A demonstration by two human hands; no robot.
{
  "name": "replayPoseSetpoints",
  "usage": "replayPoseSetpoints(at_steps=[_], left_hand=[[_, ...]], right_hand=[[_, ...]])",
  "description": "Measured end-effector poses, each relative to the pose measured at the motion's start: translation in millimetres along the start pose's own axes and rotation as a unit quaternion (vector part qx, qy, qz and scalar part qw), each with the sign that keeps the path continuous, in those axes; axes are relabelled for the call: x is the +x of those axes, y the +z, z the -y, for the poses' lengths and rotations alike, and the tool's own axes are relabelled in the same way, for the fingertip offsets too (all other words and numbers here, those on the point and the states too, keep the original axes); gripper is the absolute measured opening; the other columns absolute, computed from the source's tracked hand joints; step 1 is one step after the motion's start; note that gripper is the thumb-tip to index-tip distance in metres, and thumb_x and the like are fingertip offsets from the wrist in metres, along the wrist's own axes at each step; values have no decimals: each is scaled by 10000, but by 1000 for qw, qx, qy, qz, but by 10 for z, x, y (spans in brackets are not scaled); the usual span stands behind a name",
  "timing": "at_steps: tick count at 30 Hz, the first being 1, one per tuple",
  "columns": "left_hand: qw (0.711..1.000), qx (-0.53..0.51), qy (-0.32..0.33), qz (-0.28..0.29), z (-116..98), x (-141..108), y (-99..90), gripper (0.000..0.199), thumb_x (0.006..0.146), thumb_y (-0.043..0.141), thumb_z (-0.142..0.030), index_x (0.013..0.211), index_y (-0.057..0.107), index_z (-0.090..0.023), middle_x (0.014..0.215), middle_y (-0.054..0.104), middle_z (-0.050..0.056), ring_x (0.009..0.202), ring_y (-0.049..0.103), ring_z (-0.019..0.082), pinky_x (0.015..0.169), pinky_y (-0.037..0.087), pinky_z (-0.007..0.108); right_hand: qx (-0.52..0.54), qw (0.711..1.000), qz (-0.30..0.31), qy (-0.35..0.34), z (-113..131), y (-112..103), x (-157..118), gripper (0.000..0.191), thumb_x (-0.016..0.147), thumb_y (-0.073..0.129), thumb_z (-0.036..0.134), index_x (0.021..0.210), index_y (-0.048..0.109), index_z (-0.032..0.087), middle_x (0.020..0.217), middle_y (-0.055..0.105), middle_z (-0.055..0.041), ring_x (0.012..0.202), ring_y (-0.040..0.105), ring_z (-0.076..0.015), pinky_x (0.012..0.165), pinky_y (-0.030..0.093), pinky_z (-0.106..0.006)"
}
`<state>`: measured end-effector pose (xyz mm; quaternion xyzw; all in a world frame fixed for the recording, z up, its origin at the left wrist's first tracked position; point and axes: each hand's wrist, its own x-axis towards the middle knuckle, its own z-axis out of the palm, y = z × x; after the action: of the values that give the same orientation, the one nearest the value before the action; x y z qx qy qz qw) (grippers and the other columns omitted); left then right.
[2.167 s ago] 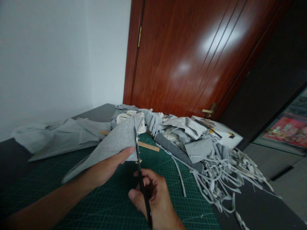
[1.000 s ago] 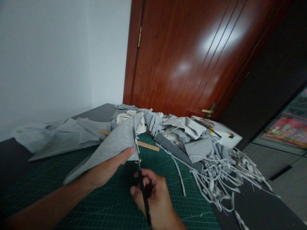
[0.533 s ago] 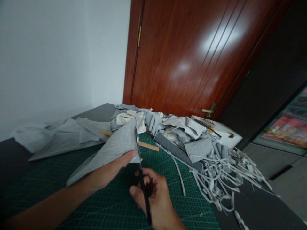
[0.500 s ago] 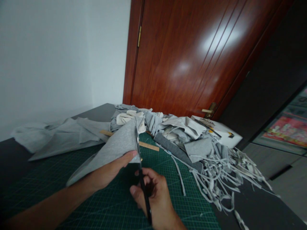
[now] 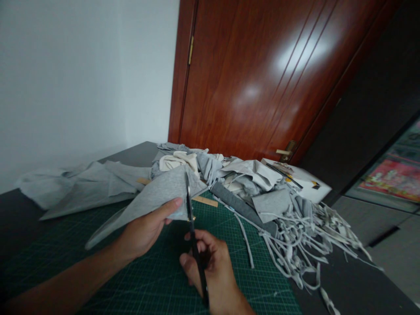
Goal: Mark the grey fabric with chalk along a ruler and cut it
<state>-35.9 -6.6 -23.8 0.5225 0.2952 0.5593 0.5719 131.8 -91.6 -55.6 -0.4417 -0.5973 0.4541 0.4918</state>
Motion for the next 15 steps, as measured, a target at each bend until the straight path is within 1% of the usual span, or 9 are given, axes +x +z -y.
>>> replayPoseSetpoints(at_steps=[3,5,7,12,15], left_hand=[[999,7,-28,20,-26,-10,32,438,776,826,-642,751,726,-217,760,714,20,774,645,240,751,530,369],[998,-1,-40,48,-48,-13,54,456,768,820,-662,750,734,-214,781,730,28,786,651,244,776,532,373],[997,-11,-52,64,-68,-11,67,465,752,826,-667,740,727,-213,788,731,28,786,648,243,789,529,374],[998,-23,-54,38,-89,1,64,448,705,863,-636,698,693,-221,747,700,8,734,619,221,783,523,369],[997,-20,-52,47,-92,8,60,441,730,840,-632,677,697,-218,736,708,15,709,626,219,786,529,379]], right_hand=[[11,1000,6,-4,-20,-7,-2,567,851,823,647,1117,683,166,624,497,73,462,420,-90,448,349,-200],[14,1000,8,-9,-47,-17,0,552,855,834,623,1129,693,166,645,505,66,478,423,-90,461,357,-203],[17,1000,12,-15,-80,-29,1,522,865,842,589,1141,706,168,658,500,66,493,424,-90,475,356,-205],[33,999,24,-33,-155,-65,-7,488,859,871,542,1161,721,189,700,518,54,531,459,-99,497,369,-212],[39,998,36,-40,-160,-78,-11,491,858,875,552,1164,728,198,711,531,49,549,468,-102,510,368,-214]])
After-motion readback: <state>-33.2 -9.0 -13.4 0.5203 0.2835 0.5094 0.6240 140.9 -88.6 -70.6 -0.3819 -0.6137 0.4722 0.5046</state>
